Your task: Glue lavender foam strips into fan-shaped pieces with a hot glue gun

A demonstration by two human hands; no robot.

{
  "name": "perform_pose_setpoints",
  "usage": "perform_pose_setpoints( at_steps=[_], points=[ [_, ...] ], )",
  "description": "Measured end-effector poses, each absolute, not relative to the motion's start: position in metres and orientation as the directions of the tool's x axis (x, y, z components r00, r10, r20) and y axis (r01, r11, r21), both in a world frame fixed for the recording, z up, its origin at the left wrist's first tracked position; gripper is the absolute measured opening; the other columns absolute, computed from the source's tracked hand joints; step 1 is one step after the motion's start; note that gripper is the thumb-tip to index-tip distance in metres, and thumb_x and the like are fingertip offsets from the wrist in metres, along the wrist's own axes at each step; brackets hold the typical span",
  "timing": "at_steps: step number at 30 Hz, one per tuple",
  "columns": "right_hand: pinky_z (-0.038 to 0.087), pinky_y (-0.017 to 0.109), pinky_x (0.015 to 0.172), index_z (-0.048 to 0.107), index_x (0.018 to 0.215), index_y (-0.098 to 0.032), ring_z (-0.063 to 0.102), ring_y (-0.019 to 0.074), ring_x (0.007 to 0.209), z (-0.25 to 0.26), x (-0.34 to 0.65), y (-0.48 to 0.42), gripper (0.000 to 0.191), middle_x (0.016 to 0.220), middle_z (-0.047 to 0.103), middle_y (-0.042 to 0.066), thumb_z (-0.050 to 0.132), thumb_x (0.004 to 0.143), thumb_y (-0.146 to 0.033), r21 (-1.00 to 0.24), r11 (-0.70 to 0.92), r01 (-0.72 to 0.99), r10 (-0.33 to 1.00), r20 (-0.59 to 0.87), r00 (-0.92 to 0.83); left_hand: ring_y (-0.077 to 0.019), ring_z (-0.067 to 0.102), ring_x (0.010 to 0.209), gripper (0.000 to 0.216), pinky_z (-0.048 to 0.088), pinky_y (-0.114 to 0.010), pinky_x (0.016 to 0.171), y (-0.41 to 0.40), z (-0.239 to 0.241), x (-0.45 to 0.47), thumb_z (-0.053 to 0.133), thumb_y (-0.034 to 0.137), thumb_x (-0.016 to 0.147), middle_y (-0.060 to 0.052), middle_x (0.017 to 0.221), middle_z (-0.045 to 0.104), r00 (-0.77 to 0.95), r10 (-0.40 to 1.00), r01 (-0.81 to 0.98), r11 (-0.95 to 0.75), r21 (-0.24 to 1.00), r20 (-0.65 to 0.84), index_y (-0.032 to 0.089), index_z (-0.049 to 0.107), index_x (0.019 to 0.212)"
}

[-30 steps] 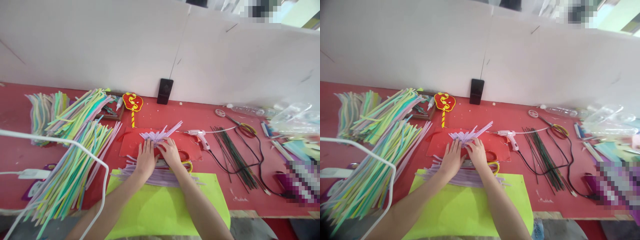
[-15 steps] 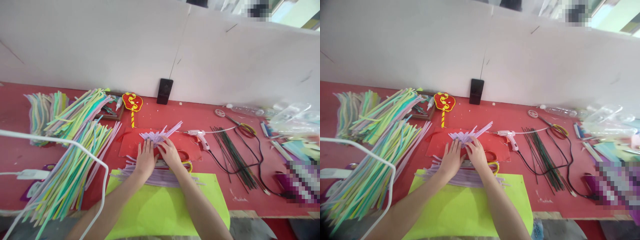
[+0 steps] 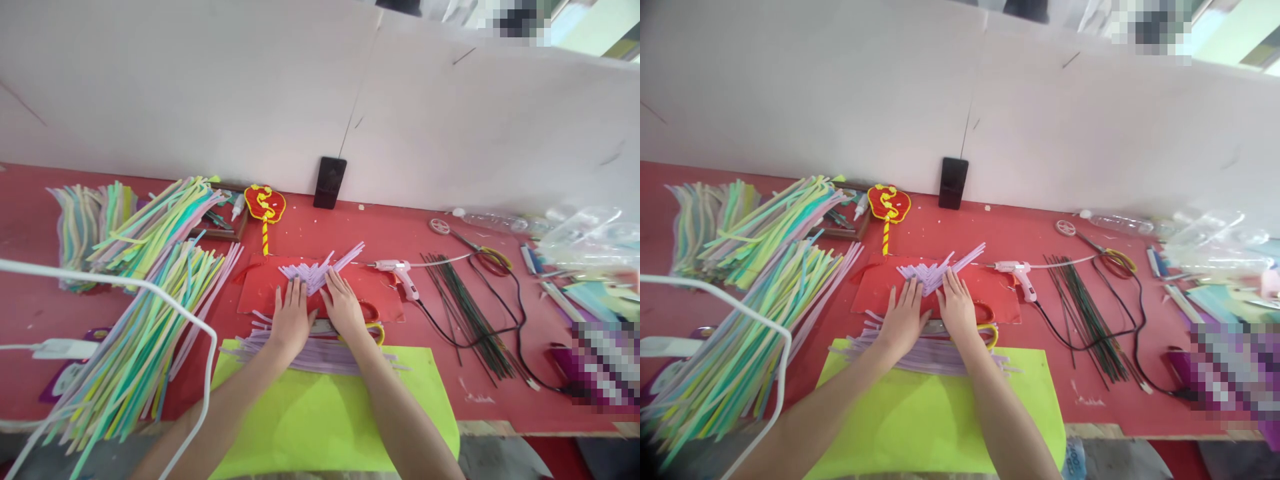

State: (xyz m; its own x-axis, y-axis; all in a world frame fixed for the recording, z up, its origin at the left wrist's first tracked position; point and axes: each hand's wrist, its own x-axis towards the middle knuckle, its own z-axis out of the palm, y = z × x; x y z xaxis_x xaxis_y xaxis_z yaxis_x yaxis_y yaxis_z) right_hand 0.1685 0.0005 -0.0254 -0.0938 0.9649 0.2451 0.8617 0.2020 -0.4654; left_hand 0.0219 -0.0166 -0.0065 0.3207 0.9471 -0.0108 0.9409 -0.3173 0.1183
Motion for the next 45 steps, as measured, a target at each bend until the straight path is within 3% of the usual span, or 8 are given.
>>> perform_pose_setpoints(
  at_steps=[5,10,16,22,28,45],
  points=[
    [0.032,0.043,0.112,0.048,0.135,-0.011,0.039,0.0232,0.134,-0.026,0.169,0.001,0.046,0.144,0.042,0.013,0.034,0.094,-0.023,-0.45,0.201,0.87,0.967,0.234,-0.102,-0.031,0.025,0.141,0.055,0.019,-0.054,0.114,-0.016,-0.01,0.021,0.034,0.034,0.094,-0.018,0.15,0.03,0.32,0.947,0.935,-0.32,0.154,0.028,0.004,0.035,0.141],
    [0.034,0.041,0.111,0.047,0.136,-0.011,0.038,0.022,0.135,-0.028,0.17,0.002,0.047,0.144,0.042,0.013,0.03,0.093,-0.019,-0.475,0.208,0.855,0.966,0.237,-0.103,-0.0308,0.035,0.135,0.042,0.024,-0.059,0.11,-0.006,-0.008,0.014,0.036,0.02,0.092,-0.014,0.142,0.045,0.296,0.943,0.912,-0.326,0.25,0.15,0.015,0.048,0.132],
    [0.034,0.044,0.111,0.048,0.135,-0.01,0.035,0.0234,0.137,-0.023,0.17,0.001,0.047,0.144,0.042,0.011,0.03,0.093,-0.016,-0.468,0.22,0.856,0.964,0.24,-0.117,-0.0264,0.054,0.114,0.03,0.041,-0.047,0.1,0.013,-0.004,-0.005,0.054,0.011,0.081,-0.011,0.118,0.058,0.226,0.917,0.852,-0.35,0.389,0.33,0.019,0.059,0.11],
    [0.03,0.046,0.113,0.049,0.135,-0.017,0.031,0.0229,0.139,-0.02,0.168,0.0,0.047,0.145,0.042,0.007,0.032,0.092,-0.013,-0.439,0.27,0.857,0.954,0.245,-0.175,-0.0253,0.054,0.115,0.025,0.044,-0.045,0.099,0.022,-0.014,-0.009,0.058,0.01,0.08,-0.01,0.121,0.057,0.281,0.904,0.78,-0.41,0.472,0.321,0.02,0.06,0.103],
    [0.03,0.043,0.113,0.049,0.135,-0.019,0.035,0.0211,0.137,-0.024,0.166,0.002,0.044,0.144,0.043,0.007,0.033,0.094,-0.019,-0.458,0.301,0.836,0.947,0.247,-0.206,-0.0245,0.04,0.133,0.044,0.033,-0.048,0.11,0.028,-0.029,-0.007,0.053,0.012,0.083,-0.013,0.142,0.045,0.328,0.905,0.744,-0.424,0.516,0.27,0.018,0.048,0.126],
    [0.032,0.044,0.112,0.051,0.134,-0.019,0.037,0.0231,0.135,-0.024,0.167,0.001,0.046,0.142,0.046,0.009,0.052,0.09,-0.029,-0.51,0.325,0.797,0.94,0.267,-0.212,-0.02,0.04,0.134,0.037,0.024,-0.049,0.114,0.026,-0.018,-0.007,0.045,0.014,0.087,-0.011,0.141,0.048,0.336,0.922,0.807,-0.387,0.447,0.192,0.018,0.049,0.123]
  ],
)
